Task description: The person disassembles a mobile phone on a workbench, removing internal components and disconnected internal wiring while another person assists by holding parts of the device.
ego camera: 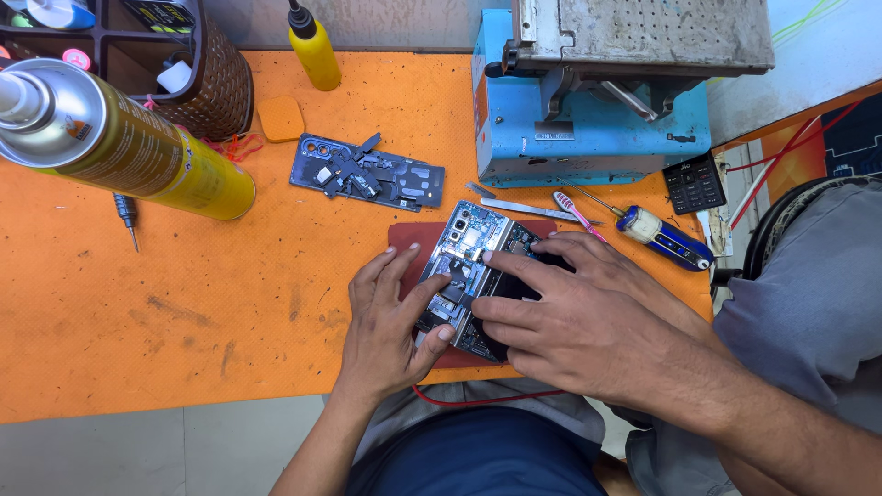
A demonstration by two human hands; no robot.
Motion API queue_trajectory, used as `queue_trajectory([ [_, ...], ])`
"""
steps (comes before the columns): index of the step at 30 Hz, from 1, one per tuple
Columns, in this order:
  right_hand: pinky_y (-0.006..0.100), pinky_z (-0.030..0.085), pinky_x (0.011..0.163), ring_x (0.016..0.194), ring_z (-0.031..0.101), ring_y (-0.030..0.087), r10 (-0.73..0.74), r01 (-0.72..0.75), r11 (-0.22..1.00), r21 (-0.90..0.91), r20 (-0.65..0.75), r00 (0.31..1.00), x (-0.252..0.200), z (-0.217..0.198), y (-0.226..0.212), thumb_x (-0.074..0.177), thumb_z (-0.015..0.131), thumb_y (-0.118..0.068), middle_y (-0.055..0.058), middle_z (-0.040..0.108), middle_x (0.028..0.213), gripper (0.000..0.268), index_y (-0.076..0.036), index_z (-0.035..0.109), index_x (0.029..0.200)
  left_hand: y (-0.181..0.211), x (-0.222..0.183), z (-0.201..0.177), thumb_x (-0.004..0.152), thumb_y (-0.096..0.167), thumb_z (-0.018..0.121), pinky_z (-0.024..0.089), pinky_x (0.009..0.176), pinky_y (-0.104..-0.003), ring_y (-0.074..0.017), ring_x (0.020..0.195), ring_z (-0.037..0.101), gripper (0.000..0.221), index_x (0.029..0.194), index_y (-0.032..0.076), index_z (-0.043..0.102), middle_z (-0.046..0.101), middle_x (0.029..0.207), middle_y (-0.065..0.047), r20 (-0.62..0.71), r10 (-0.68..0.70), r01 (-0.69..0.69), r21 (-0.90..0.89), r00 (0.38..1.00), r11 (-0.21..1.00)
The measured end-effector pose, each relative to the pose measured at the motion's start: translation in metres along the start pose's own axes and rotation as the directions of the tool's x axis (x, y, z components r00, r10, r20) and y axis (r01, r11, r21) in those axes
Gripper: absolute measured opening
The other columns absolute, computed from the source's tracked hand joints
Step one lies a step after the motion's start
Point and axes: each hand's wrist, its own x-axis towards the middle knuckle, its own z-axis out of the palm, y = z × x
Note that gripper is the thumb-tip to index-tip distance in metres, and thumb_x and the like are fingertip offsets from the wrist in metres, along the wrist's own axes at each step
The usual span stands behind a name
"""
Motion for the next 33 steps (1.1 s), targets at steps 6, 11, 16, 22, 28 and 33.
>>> queue_trajectory([
  [6, 0.049, 0.026, 0.113, 0.128, 0.045, 0.019, 0.089, -0.09, 0.984, 0.155, 0.015, 0.996, -0.017, 0.023, 0.009, 0.092, 0.058, -0.032, -0.004, 0.057, 0.121, 0.021, -0.021, 0.064, 0.109, 0.0, 0.0, 0.0, 0.093, 0.061, 0.059, 0.031, 0.117, -0.053, -0.0395, 0.143, 0.037, 0.056, 0.127, 0.018, 0.072, 0.05, 0.15, -0.018, 0.004, -0.012, 0.012, -0.016, 1.0, 1.0],
  [11, 0.052, 0.028, 0.111, 0.125, 0.047, 0.02, 0.067, -0.046, 0.987, 0.155, -0.134, 0.989, -0.014, 0.019, 0.006, 0.091, 0.056, -0.029, -0.002, 0.057, 0.127, 0.025, -0.02, 0.066, 0.111, 0.0, 0.0, 0.0, 0.092, 0.06, 0.06, 0.031, 0.117, -0.053, -0.0395, 0.143, 0.037, 0.055, 0.127, 0.018, 0.072, 0.051, 0.15, -0.018, 0.002, -0.009, 0.009, -0.013, 1.0, 1.0],
  [16, 0.054, 0.032, 0.107, 0.126, 0.049, 0.021, 0.024, -0.018, 0.999, 0.037, -0.153, 0.988, 0.002, -0.004, -0.008, 0.087, 0.06, -0.031, -0.004, 0.059, 0.12, 0.017, -0.018, 0.066, 0.097, -0.001, 0.0, 0.001, 0.092, 0.06, 0.061, 0.031, 0.117, -0.053, -0.0396, 0.143, 0.037, 0.056, 0.127, 0.017, 0.071, 0.051, 0.15, -0.018, 0.003, -0.005, 0.005, -0.019, 1.0, 1.0],
  [22, 0.058, 0.031, 0.107, 0.128, 0.048, 0.021, 0.063, -0.064, 0.998, 0.001, -0.176, 0.982, 0.01, -0.008, -0.014, 0.084, 0.064, -0.034, -0.004, 0.061, 0.116, 0.021, -0.018, 0.068, 0.098, -0.002, 0.001, 0.001, 0.092, 0.06, 0.061, 0.031, 0.116, -0.053, -0.0397, 0.142, 0.037, 0.056, 0.127, 0.017, 0.071, 0.051, 0.149, -0.018, 0.009, -0.007, 0.007, -0.023, 1.0, 1.0],
  [28, 0.058, 0.03, 0.108, 0.122, 0.053, 0.02, 0.144, -0.139, 0.99, 0.04, -0.262, 0.954, 0.004, 0.01, -0.012, 0.085, 0.065, -0.037, 0.004, 0.06, 0.126, 0.025, -0.027, 0.069, 0.107, -0.001, 0.002, 0.001, 0.089, 0.057, 0.066, 0.032, 0.115, -0.053, -0.0399, 0.142, 0.037, 0.056, 0.127, 0.016, 0.071, 0.05, 0.149, -0.018, 0.02, -0.012, 0.013, -0.032, 1.0, 0.999],
  [33, 0.054, 0.03, 0.112, 0.118, 0.059, 0.021, 0.153, -0.145, 0.988, 0.047, -0.303, 0.941, -0.002, 0.043, 0.0, 0.088, 0.062, -0.038, 0.005, 0.062, 0.131, 0.024, -0.034, 0.069, 0.111, 0.0, 0.003, 0.0, 0.085, 0.054, 0.073, 0.033, 0.114, -0.052, -0.04, 0.14, 0.037, 0.056, 0.126, 0.016, 0.071, 0.051, 0.148, -0.018, 0.025, -0.024, 0.025, -0.036, 0.999, 0.999],
])
